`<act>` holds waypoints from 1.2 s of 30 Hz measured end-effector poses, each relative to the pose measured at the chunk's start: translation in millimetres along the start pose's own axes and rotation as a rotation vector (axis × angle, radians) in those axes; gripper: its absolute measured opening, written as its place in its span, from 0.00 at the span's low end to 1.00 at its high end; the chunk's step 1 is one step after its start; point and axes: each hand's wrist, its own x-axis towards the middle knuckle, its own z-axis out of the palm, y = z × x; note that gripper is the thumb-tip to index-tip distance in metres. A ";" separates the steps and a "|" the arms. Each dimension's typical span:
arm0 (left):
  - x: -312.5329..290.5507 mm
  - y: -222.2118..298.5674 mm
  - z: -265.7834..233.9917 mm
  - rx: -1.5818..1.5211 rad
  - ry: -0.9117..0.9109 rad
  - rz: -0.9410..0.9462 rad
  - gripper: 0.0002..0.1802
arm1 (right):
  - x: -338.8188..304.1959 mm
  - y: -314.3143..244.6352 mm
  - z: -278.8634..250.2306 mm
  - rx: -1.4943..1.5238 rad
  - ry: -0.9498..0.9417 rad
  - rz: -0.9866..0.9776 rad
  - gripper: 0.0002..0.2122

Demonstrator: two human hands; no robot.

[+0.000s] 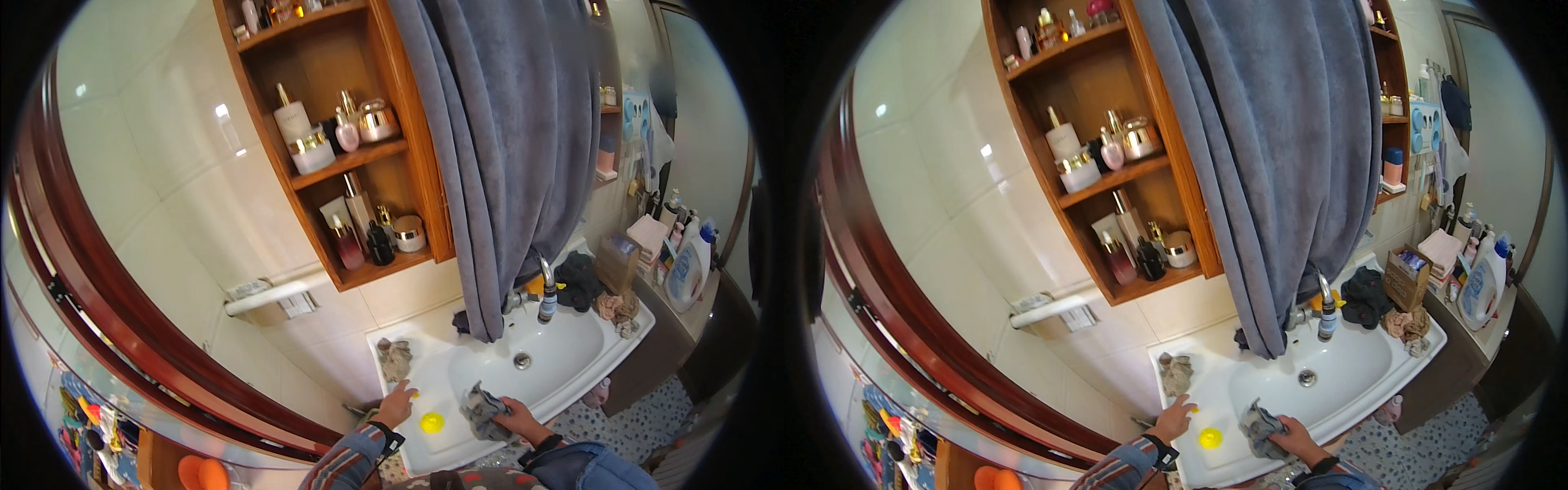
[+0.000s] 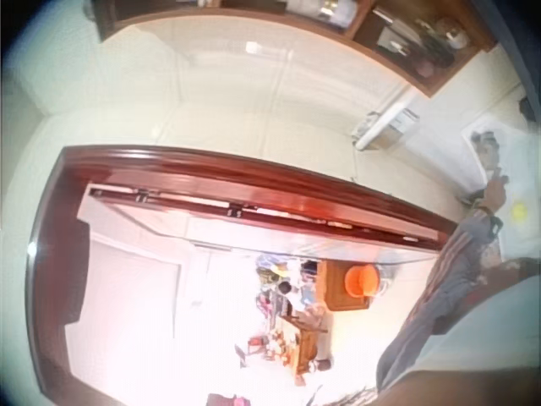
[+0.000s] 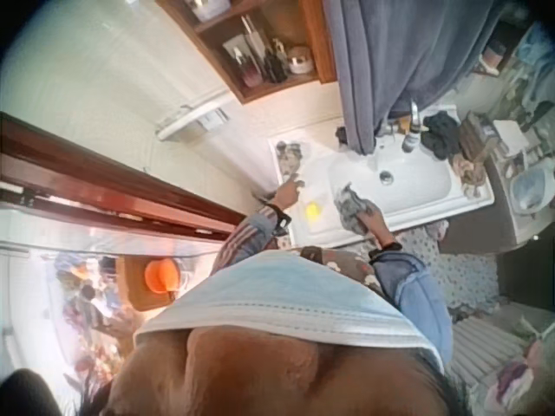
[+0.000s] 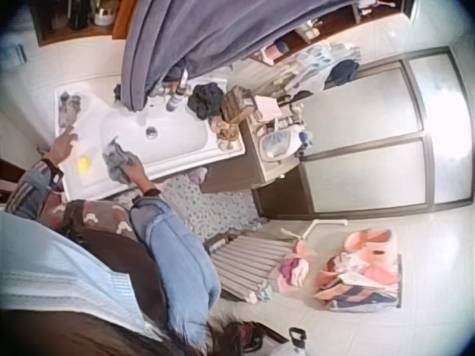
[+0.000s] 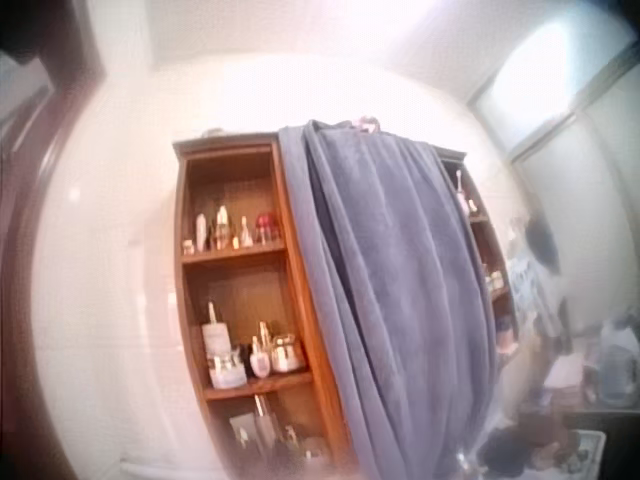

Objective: The person removes various cosmetic bottles and jars from a wall-mounted wooden cabinet, places them on the sink, and then returns them to the cabinet. The person uses a cloth to wipe the cabinet interior and some items during the process.

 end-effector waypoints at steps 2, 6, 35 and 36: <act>-0.6 3.7 -19.0 -0.010 0.003 0.082 0.24 | -20.4 -7.5 -1.6 -0.200 0.034 -0.125 0.22; 11.4 30.9 -95.0 0.068 0.073 0.097 0.21 | -46.0 -32.2 -0.8 -0.290 -0.061 -0.026 0.26; 85.2 288.8 -722.3 0.411 0.998 0.322 0.14 | -54.3 -51.2 24.9 -0.190 0.288 -0.150 0.25; 93.8 290.7 -727.9 0.426 0.986 0.357 0.15 | -51.9 -47.8 25.5 -0.211 0.291 -0.153 0.24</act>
